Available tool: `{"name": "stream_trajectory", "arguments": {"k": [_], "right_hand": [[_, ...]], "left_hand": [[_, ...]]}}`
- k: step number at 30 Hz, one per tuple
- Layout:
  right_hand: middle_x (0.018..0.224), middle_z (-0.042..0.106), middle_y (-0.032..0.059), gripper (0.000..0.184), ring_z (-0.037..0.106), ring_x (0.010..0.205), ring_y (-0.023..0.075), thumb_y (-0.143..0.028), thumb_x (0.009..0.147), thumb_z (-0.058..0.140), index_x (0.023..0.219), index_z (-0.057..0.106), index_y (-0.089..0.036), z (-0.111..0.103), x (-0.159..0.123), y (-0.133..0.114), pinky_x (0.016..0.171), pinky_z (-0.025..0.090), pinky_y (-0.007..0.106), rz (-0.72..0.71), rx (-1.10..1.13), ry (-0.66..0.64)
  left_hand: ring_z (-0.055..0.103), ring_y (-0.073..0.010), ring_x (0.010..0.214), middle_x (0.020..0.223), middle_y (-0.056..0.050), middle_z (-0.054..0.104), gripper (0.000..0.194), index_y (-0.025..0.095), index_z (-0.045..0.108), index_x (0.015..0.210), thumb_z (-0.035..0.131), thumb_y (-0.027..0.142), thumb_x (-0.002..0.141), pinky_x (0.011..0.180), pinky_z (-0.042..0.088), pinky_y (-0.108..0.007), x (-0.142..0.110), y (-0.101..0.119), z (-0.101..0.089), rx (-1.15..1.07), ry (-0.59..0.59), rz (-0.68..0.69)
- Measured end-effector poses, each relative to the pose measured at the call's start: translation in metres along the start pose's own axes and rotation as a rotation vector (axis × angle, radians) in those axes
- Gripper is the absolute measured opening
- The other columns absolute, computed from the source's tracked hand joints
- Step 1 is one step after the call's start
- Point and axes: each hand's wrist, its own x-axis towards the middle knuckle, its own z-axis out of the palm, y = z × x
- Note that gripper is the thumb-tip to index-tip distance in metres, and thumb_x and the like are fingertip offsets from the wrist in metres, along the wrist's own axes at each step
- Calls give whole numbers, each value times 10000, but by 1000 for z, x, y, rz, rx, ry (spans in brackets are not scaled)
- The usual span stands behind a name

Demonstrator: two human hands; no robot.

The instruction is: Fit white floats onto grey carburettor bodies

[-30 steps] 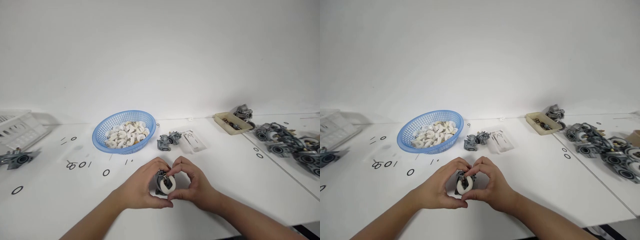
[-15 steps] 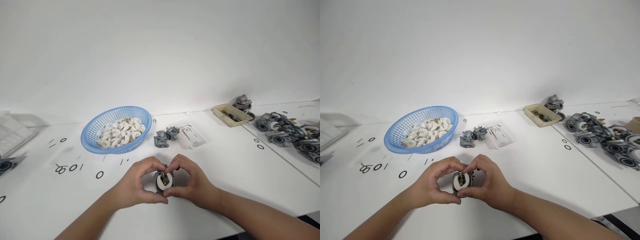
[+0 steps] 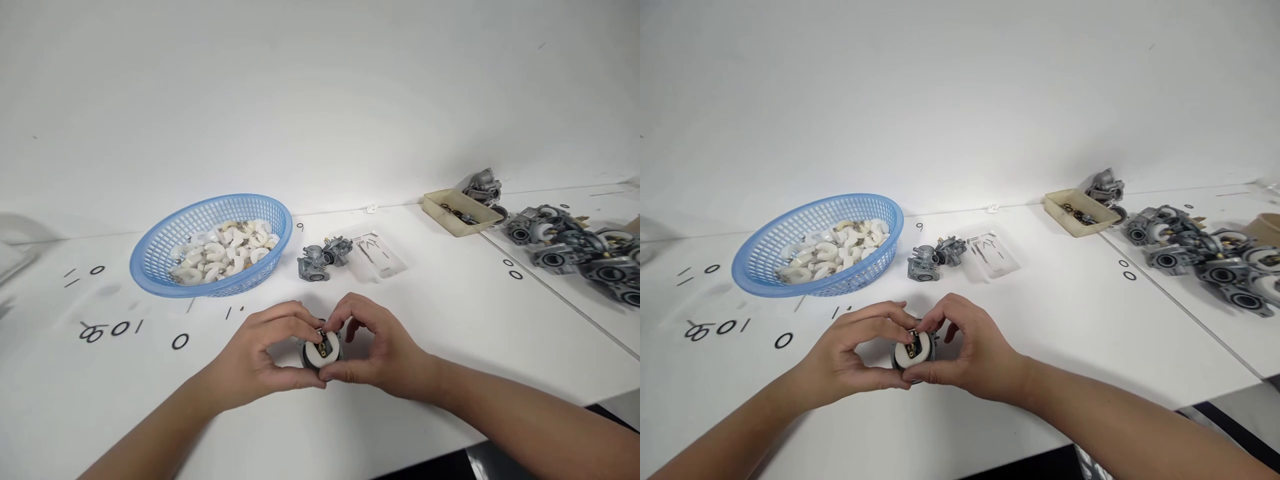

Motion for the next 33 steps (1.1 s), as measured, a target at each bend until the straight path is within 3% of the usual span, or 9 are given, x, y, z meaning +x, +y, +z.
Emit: {"name": "stream_trajectory", "arguments": {"k": [10, 17, 22, 27, 30, 33], "right_hand": [[1075, 718, -9, 495, 674, 912, 166, -400, 753, 1094, 1075, 744, -261, -2, 0, 1, 733, 539, 294, 11, 36, -26], [1083, 716, 8, 485, 691, 918, 173, -423, 773, 1085, 1073, 748, -244, -5, 1, 3, 750, 560, 311, -16, 44, -64], [1117, 718, 13, 509, 719, 917, 173, -375, 777, 1071, 1119, 717, -244, -10, 1, 0, 686, 579, 279, 38, 79, -103], [1156, 724, 56, 289, 744, 941, 183, -346, 979, 872, 1197, 731, -220, -17, 4, -3, 676, 595, 274, 2, 86, -162], [1103, 729, 63, 209, 727, 904, 177, -346, 1003, 838, 1139, 763, -206, -19, 6, -2, 606, 550, 240, 31, 80, -149], [1030, 725, 49, 176, 691, 813, 145, -356, 1003, 846, 1048, 781, -199, -19, 7, -1, 555, 499, 210, 65, 103, -143]], "left_hand": [[779, -180, 987, 1116, -67, 811, 221, 222, 791, 1078, 955, 218, 929, 860, 651, -267, 1, 5, -4, 63, -9, 16], [777, -184, 1027, 1175, -81, 806, 276, 220, 803, 1126, 940, 144, 899, 892, 635, -293, 2, 12, -5, 91, 8, 32], [808, -202, 1081, 1125, -51, 812, 379, 235, 783, 1208, 909, 119, 870, 976, 648, -312, 2, 14, -2, 96, 14, 12], [816, -194, 1096, 1122, -32, 819, 398, 244, 763, 1254, 878, 123, 893, 1121, 617, -337, 1, 13, -1, 150, 15, 31], [819, -191, 1123, 1149, -34, 799, 384, 237, 778, 1235, 885, 117, 885, 1257, 536, -375, -1, 12, -2, 173, 13, 63], [805, -203, 1139, 1223, -65, 767, 394, 222, 782, 1234, 891, 105, 874, 1274, 541, -425, -4, 10, -3, 171, -10, 74]]}}
